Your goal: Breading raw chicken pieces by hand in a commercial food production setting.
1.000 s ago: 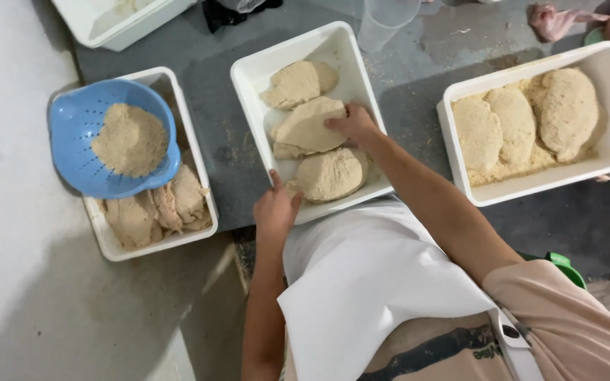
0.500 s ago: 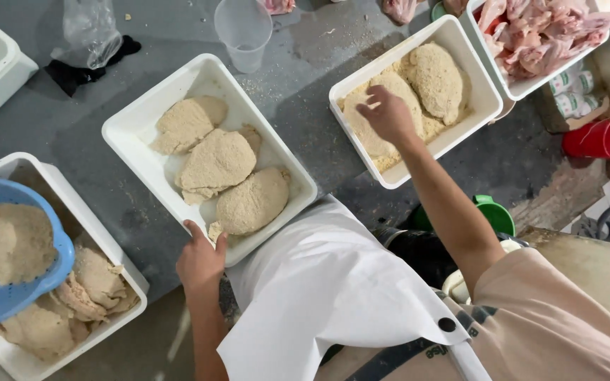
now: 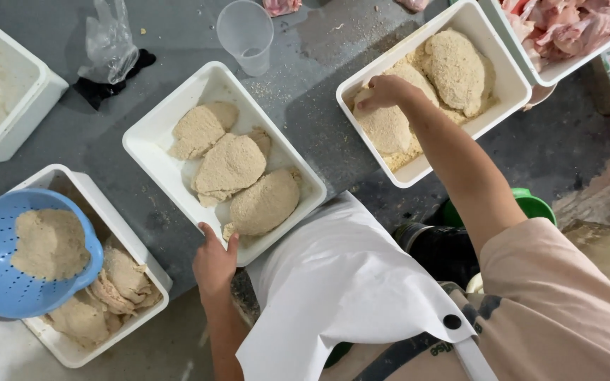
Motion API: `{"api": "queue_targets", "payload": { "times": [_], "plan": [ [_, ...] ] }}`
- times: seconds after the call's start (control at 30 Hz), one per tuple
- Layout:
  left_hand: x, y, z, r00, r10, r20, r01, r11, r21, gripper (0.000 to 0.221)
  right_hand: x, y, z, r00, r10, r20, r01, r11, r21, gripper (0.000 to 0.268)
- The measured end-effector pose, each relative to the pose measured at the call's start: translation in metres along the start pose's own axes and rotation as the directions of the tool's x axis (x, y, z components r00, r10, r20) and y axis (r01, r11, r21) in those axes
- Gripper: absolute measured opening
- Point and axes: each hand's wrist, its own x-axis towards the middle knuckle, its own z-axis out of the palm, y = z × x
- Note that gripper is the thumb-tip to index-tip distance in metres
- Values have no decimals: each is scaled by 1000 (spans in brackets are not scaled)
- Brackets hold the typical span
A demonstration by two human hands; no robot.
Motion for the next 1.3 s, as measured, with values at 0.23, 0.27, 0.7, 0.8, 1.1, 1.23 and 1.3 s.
{"api": "queue_targets", "payload": {
  "times": [0.23,0.27,0.7,0.8,1.1,1.23,1.3],
  "plan": [
    [-8,13,-16,998,-47,44,50,996,-68,90,26,-1,-3,996,42,73,-41,999,-8,96],
    [-10,17,-20,997,-54,58,59,995,-80,90,31,2,0,996,38,83,-41,999,31,96],
    [-5,22,-25,979,-106,176,114,993,-36,96,-65,-45,-77,946,-158,284,192,977,-97,62],
    [-3,19,-24,977,-113,180,120,992,-30,96,-101,-44,-73,963,-216,163,235,966,-110,52],
    [1,4,-9,996,-12,92,13,1000,-13,92,-230,19,-81,816,-285,-504,207,957,-205,33],
    [-4,7,-20,991,-23,129,22,1000,8,93,-241,28,-92,790,-279,-546,128,946,-298,38],
    [-1,8,-21,987,-23,159,23,1000,-1,95,-235,34,-100,818,-132,-559,-3,972,-234,41]
  ]
}}
